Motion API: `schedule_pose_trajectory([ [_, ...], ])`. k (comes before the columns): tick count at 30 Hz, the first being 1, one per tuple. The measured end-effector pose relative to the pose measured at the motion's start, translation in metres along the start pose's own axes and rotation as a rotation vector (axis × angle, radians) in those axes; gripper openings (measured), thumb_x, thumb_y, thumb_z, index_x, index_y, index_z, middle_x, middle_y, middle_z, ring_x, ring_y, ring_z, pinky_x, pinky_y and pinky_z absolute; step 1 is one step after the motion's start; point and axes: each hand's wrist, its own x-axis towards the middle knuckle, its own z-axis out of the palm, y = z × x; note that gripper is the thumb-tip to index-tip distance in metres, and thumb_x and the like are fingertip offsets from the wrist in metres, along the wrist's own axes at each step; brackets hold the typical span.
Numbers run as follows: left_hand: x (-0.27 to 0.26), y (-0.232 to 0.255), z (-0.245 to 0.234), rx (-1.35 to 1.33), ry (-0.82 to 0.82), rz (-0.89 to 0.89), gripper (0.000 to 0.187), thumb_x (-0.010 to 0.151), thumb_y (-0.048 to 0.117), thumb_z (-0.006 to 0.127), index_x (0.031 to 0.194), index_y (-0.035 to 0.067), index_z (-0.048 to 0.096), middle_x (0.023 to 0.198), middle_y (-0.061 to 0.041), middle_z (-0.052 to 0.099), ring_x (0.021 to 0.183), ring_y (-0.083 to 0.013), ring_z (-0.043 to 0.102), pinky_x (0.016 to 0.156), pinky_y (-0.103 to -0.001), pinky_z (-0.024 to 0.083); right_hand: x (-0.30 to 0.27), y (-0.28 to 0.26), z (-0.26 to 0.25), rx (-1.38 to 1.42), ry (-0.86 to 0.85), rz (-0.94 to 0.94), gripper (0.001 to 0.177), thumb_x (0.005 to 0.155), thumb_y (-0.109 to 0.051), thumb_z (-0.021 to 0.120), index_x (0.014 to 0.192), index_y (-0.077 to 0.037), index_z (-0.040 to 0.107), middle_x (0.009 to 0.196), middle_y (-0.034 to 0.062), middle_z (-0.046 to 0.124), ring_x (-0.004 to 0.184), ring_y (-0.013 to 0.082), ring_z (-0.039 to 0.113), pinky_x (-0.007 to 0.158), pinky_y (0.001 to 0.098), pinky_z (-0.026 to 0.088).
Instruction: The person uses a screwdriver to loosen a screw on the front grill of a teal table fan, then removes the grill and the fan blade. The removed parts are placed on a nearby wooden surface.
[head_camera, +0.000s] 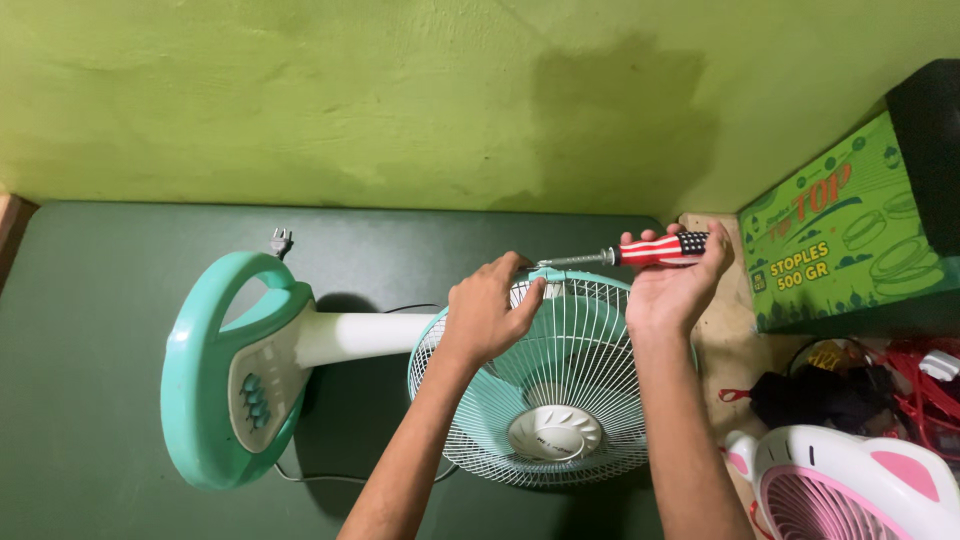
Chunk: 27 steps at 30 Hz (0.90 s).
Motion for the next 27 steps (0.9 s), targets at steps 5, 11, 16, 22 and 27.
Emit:
schedule_pose_trajectory([
  [5, -0.004, -0.002, -0.004, -0.026, -0.029, -0.024, 0.037, 0.091, 0.041, 0.063, 0.109, 0.010, 0.071, 0.097, -0.016, 0.076, 0.087, -0.0351, 0.072, 0.076, -0.045, 0.055, -0.002, 0.002, -0.007, 0.066, 0.082, -0.042, 0.036, 0.098, -0.043, 0.064, 0.123, -0.024, 0.046, 0.103, 0.0057, 0.057, 0.086, 0.0258, 0.057, 0.084, 0.0538, 0.056],
  [11, -0.005, -0.008, -0.005, -0.194, -0.013, -0.068, 0.037, 0.086, 0.035, 0.069, 0.109, 0.007, 0.075, 0.104, -0.013, 0.079, 0.079, -0.0301, 0.076, 0.074, -0.038, 0.059, -0.003, 0.002, -0.006, 0.085, 0.206, -0.104, 0.036, 0.099, -0.040, 0.065, 0.124, -0.026, 0.044, 0.099, 0.0058, 0.056, 0.079, 0.0234, 0.055, 0.075, 0.0458, 0.053],
  [16, -0.004, -0.014, -0.004, -0.236, -0.021, -0.099, 0.035, 0.086, 0.032, 0.071, 0.108, 0.006, 0.076, 0.102, -0.013, 0.079, 0.083, -0.0291, 0.078, 0.072, -0.036, 0.059, -0.001, 0.001, -0.007, 0.106, 0.216, -0.111, 0.033, 0.099, -0.038, 0.063, 0.122, -0.025, 0.043, 0.096, 0.0052, 0.056, 0.076, 0.0224, 0.054, 0.070, 0.0433, 0.051],
  [22, -0.004, -0.019, 0.000, -0.245, -0.004, -0.072, 0.033, 0.087, 0.031, 0.072, 0.107, 0.005, 0.076, 0.102, -0.014, 0.079, 0.088, -0.0290, 0.077, 0.072, -0.035, 0.058, 0.000, 0.002, -0.013, 0.129, 0.208, -0.123, 0.032, 0.100, -0.037, 0.063, 0.123, -0.025, 0.045, 0.093, 0.0054, 0.056, 0.076, 0.0217, 0.053, 0.069, 0.0414, 0.050],
  [27, -0.004, -0.020, 0.000, -0.233, -0.021, -0.102, 0.032, 0.087, 0.032, 0.072, 0.105, 0.005, 0.075, 0.100, -0.012, 0.079, 0.080, -0.0292, 0.076, 0.069, -0.036, 0.058, 0.002, 0.002, -0.016, 0.118, 0.221, -0.144, 0.035, 0.099, -0.038, 0.064, 0.125, -0.028, 0.044, 0.092, 0.0051, 0.056, 0.075, 0.0216, 0.053, 0.070, 0.0408, 0.049],
])
